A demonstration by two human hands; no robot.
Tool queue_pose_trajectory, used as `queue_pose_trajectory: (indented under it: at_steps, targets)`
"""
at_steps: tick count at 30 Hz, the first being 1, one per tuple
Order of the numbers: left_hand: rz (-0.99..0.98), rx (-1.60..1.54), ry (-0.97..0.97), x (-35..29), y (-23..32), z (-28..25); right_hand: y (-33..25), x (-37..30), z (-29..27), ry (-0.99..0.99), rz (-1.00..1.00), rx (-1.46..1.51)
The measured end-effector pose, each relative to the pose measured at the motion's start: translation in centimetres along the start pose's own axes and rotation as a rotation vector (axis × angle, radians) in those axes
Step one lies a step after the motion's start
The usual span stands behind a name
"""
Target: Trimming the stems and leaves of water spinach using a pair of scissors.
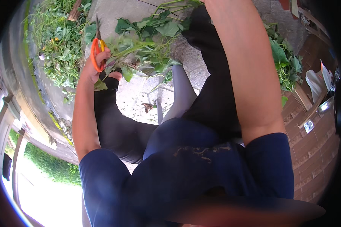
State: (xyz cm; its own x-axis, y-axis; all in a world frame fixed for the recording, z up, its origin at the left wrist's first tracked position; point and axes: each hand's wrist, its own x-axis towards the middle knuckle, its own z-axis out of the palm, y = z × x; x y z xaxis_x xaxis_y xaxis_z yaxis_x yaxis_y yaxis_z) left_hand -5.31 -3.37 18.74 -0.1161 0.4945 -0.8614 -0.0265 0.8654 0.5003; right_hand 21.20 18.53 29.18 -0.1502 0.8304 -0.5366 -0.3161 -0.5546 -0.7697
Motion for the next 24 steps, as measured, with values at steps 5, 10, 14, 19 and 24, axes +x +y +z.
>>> queue_pose_trajectory:
  at_steps: [5,10,14,19,24]
  targets:
    - [0.15,-0.342,0.05,-6.2,5.0,0.6,0.1,-0.7,0.6,-0.086,-0.062,-0.286]
    - [0.423,-0.889,-0.519,-7.6,6.2,-0.5,0.6,-1.9,1.0,-0.219,-0.048,-0.436]
    - [0.482,-0.889,-0.226,-8.5,7.2,-2.0,1.6,-3.1,1.7,-0.414,-0.005,-0.734]
    - [0.696,-0.645,0.216,-9.1,7.1,-2.3,2.6,-1.8,2.0,-0.517,0.068,-0.853]
    - [0.517,-0.991,-0.516,-10.1,8.3,-1.1,3.3,-2.4,3.6,-0.278,0.299,-0.596]
